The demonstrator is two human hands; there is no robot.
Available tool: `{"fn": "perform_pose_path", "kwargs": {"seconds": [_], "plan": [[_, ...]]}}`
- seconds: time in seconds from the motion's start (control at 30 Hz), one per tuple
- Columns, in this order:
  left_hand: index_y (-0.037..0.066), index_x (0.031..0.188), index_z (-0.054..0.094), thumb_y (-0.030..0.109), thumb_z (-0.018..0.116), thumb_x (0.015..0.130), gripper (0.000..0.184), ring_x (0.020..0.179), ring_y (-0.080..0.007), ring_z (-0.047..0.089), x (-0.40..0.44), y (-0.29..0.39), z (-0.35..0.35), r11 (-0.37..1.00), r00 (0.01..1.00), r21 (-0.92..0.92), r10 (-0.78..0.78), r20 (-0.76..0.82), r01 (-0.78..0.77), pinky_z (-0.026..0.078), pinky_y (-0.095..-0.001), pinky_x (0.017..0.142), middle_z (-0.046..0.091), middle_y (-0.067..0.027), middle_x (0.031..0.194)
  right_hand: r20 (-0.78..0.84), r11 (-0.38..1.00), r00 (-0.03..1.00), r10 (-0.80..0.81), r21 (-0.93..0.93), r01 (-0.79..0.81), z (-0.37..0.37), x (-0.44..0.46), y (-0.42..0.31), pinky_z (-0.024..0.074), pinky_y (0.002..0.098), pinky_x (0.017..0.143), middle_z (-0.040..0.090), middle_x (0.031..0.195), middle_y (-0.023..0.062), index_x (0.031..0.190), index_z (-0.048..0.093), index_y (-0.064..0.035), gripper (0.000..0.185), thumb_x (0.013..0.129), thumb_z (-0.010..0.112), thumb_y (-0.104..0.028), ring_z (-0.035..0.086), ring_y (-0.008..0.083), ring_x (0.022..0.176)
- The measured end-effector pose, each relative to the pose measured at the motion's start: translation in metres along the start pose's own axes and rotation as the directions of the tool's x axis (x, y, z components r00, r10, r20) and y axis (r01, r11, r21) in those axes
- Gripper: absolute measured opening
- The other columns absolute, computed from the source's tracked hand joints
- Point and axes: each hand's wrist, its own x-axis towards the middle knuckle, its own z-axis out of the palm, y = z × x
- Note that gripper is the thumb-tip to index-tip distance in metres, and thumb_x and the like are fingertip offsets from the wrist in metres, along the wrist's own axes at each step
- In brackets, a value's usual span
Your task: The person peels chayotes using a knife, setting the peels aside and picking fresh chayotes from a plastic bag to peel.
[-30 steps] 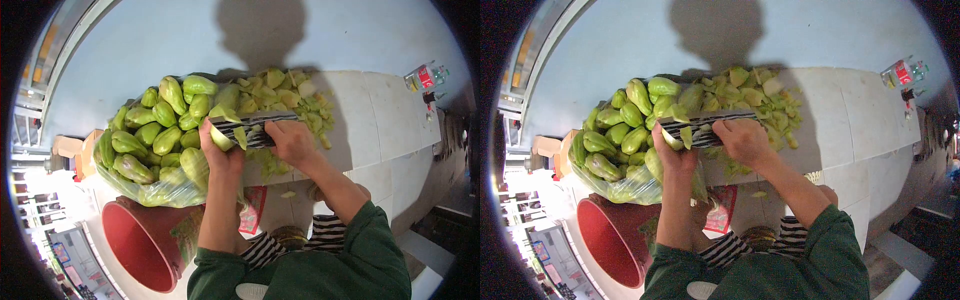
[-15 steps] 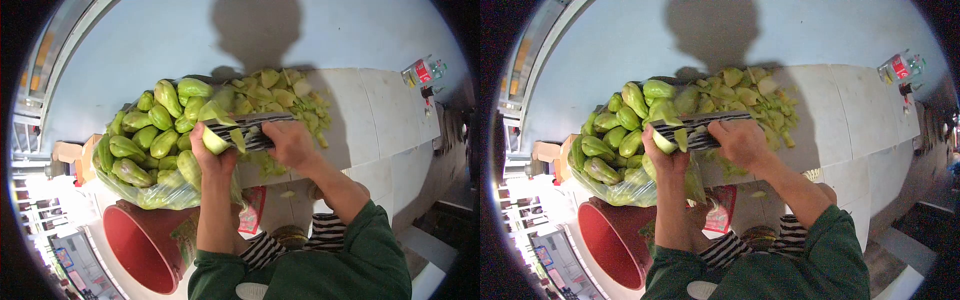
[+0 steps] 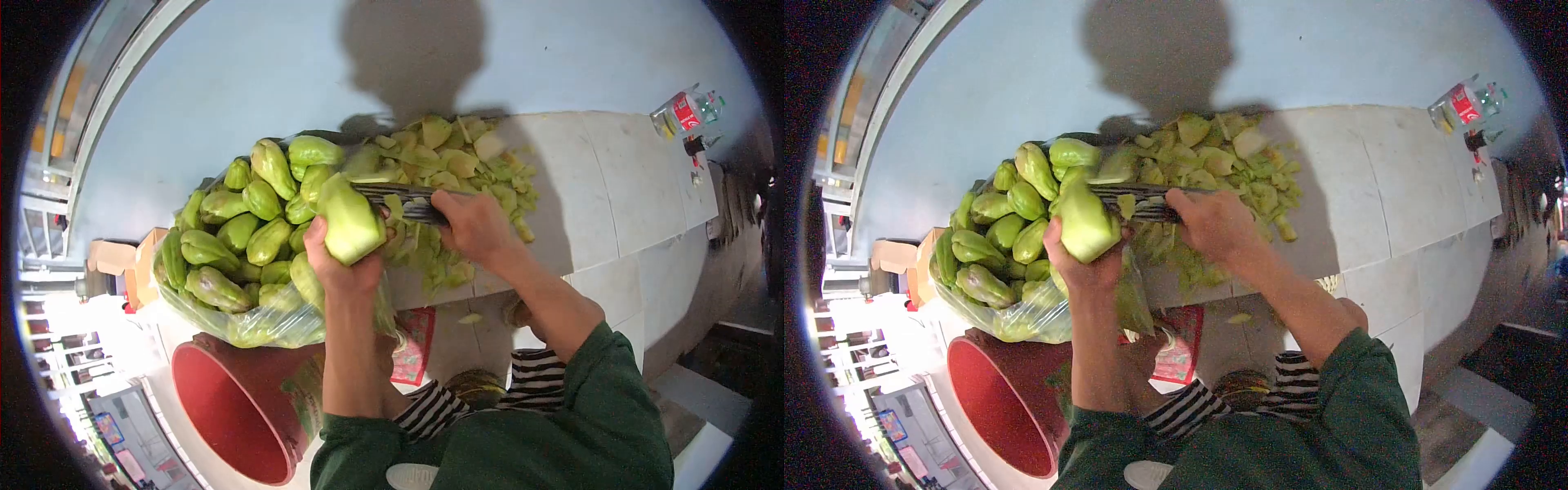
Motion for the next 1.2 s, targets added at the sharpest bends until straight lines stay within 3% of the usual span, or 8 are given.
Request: {"fn": "perform_pose_path", "kwargs": {"seconds": [0.17,0.43,0.5,0.73,0.83,1.03,1.1,1.2], "plan": [[-0.002,0.123,0.049,0.039,0.058,0.079,0.061,0.098,-0.0319,0.061,0.004,0.006,0.002,0.997,0.997,-0.057,0.049,-0.065,-0.052,0.049,-0.0451,0.088,0.061,-0.0206,0.108,-0.004,0.996,0.997,-0.081,0.046,0.082,-0.007,-0.001,-0.021,0.0487,0.0444,0.056,0.061,0.075,0.0120,0.092,0.050,-0.0073,0.034,0.064,0.069,-0.011,0.062,0.0349,0.069],[-0.004,0.123,0.047,0.036,0.061,0.075,0.064,0.096,-0.0307,0.061,0.000,0.003,0.001,0.996,0.995,0.051,0.082,-0.064,-0.079,0.051,-0.0422,0.085,0.061,-0.0166,0.107,-0.103,0.977,0.976,-0.189,0.079,0.198,-0.009,0.002,-0.022,0.0504,0.0432,0.057,0.062,0.075,0.0100,0.091,0.049,-0.0091,0.032,0.066,0.070,-0.015,0.064,0.0322,0.070],[-0.002,0.124,0.047,0.035,0.063,0.074,0.065,0.094,-0.0283,0.061,-0.005,0.007,0.000,0.995,0.999,0.094,0.026,-0.031,-0.023,0.052,-0.0407,0.081,0.059,-0.0146,0.105,-0.024,0.999,0.999,-0.035,0.039,0.036,-0.003,0.004,-0.010,0.0505,0.0432,0.056,0.062,0.075,0.0098,0.090,0.049,-0.0094,0.031,0.067,0.069,-0.015,0.064,0.0326,0.070],[-0.003,0.128,0.042,0.036,0.066,0.072,0.072,0.094,-0.0265,0.060,0.000,-0.003,0.004,0.990,0.997,0.131,0.037,0.062,-0.045,0.052,-0.0380,0.081,0.057,-0.0152,0.108,-0.021,0.990,0.992,-0.127,0.064,0.128,-0.015,0.003,-0.018,0.0505,0.0443,0.056,0.064,0.078,0.0108,0.094,0.050,-0.0093,0.030,0.071,0.068,-0.016,0.064,0.0343,0.071],[-0.004,0.128,0.042,0.037,0.066,0.072,0.073,0.094,-0.0258,0.060,-0.002,-0.005,0.005,0.985,0.998,0.167,0.028,0.057,-0.037,0.052,-0.0371,0.080,0.057,-0.0146,0.108,-0.034,0.996,0.999,0.024,0.082,-0.021,-0.008,0.004,-0.008,0.0472,0.0451,0.058,0.060,0.073,0.0168,0.090,0.050,-0.0049,0.030,0.065,0.066,-0.006,0.060,0.0372,0.069],[-0.004,0.127,0.042,0.037,0.067,0.070,0.075,0.088,-0.0239,0.060,-0.005,0.000,0.001,0.981,0.998,0.193,0.000,0.057,-0.011,0.052,-0.0340,0.078,0.058,-0.0139,0.103,0.016,0.992,1.000,-0.016,0.125,0.013,-0.013,0.004,-0.013,0.0497,0.0495,0.063,0.063,0.076,0.0186,0.095,0.051,-0.0055,0.020,0.081,0.061,-0.015,0.063,0.0394,0.073],[-0.002,0.128,0.043,0.039,0.066,0.071,0.074,0.091,-0.0251,0.060,-0.005,0.000,0.008,0.984,0.987,0.174,-0.064,0.146,0.038,0.052,-0.0372,0.078,0.058,-0.0154,0.107,0.045,0.949,0.952,0.303,0.073,-0.306,-0.001,0.011,-0.001,0.0466,0.0475,0.059,0.060,0.069,0.0205,0.091,0.051,-0.0037,0.015,0.080,0.061,-0.009,0.060,0.0406,0.067],[0.001,0.129,0.044,0.041,0.063,0.074,0.071,0.097,-0.0270,0.060,-0.001,-0.004,0.009,0.998,0.993,0.065,-0.022,0.117,0.014,0.050,-0.0430,0.081,0.058,-0.0161,0.113,-0.036,0.950,0.967,0.252,0.201,-0.240,0.002,0.011,0.001,0.0469,0.0476,0.059,0.060,0.070,0.0207,0.089,0.052,-0.0029,0.012,0.083,0.060,-0.010,0.060,0.0412,0.068]]}}
